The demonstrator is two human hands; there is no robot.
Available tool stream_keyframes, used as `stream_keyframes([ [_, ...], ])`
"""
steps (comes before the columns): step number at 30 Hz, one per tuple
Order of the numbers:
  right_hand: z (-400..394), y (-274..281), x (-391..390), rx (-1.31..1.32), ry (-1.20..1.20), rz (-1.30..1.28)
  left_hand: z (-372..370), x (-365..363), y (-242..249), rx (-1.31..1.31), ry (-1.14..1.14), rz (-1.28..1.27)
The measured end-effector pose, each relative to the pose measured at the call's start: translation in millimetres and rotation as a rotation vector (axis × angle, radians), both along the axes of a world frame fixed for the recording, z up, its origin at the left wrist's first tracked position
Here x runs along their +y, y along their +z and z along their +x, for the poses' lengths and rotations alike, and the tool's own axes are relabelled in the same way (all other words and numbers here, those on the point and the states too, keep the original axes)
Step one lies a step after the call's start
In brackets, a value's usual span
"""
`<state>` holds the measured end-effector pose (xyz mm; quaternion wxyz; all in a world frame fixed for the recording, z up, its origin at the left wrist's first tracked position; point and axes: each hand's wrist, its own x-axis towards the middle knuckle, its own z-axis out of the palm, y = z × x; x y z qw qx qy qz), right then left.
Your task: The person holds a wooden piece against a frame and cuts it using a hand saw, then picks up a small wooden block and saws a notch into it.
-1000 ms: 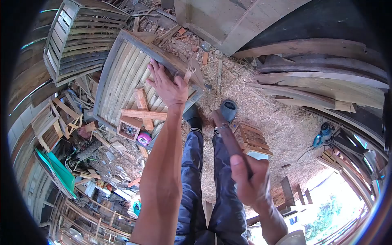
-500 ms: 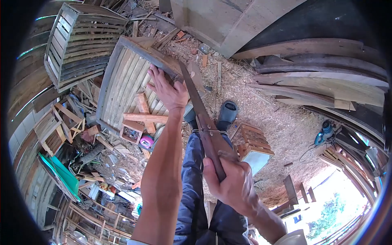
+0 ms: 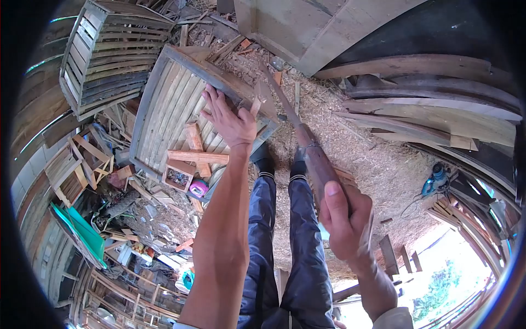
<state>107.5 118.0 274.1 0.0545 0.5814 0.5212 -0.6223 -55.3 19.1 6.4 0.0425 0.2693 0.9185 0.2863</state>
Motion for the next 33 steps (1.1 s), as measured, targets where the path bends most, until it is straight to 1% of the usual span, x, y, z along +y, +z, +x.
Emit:
stream_keyframes([
  [3, -2.2, 4.5, -10.1, 0.049, -0.081, -0.072, -0.4, -0.5, 0.4, -0.015, 0.000, -0.005],
  [4, 1.1, 3.0, -19.8, 0.047, -0.088, -0.056, -0.5, -0.8, 0.6, -0.022, 0.001, -0.009],
  [7, 1.0, 13.6, -37.4, -0.034, -0.104, -0.106, 0.6, -1.1, 0.3, -0.007, -0.001, -0.014],
  [8, 3.5, 17.0, -43.3, -0.047, -0.064, -0.115, 0.5, -1.0, 0.5, -0.011, -0.001, -0.017],
  [12, -18.4, 46.3, -50.1, -0.091, 0.123, 0.011, 0.4, -2.9, 0.7, -0.013, -0.009, -0.014],
  [15, -33.6, 37.2, -49.2, -0.098, 0.127, 0.071, -1.2, -0.7, 2.0, -0.047, -0.010, -0.010],
  [16, -44.1, 26.6, -42.6, -0.090, 0.091, 0.045, -0.9, -0.3, 3.6, -0.070, -0.008, -0.016],
  [18, -61.2, -9.6, -42.1, -0.066, 0.143, 0.147, -4.2, 2.9, 2.5, -0.067, -0.013, -0.025],
  [19, -63.2, -16.8, -43.4, -0.059, 0.170, 0.189, -2.7, 0.5, 1.7, -0.071, -0.015, -0.037],
  [22, -60.4, 4.7, -44.8, -0.161, 0.162, 0.127, -0.6, -5.6, -2.8, -0.031, -0.038, -0.012],
  [25, -40.9, 45.5, -62.1, -0.084, 0.157, 0.123, -1.1, -7.2, -7.2, 0.005, -0.058, 0.017],
  [26, -42.4, 37.1, -59.8, -0.123, 0.129, 0.083, -2.1, -5.7, -7.1, 0.005, -0.049, 0.014],
  [29, -62.6, 13.8, -52.1, -0.043, 0.213, 0.194, -16.7, 11.2, -9.7, 0.019, -0.036, 0.006],
  [30, -72.3, 17.2, -42.0, -0.114, 0.230, 0.119, -15.3, 10.9, -8.5, 0.008, -0.033, -0.008],
  [33, -65.5, 12.9, -30.7, -0.079, 0.166, 0.195, -22.6, 26.1, -6.4, -0.029, 0.010, -0.082],
])
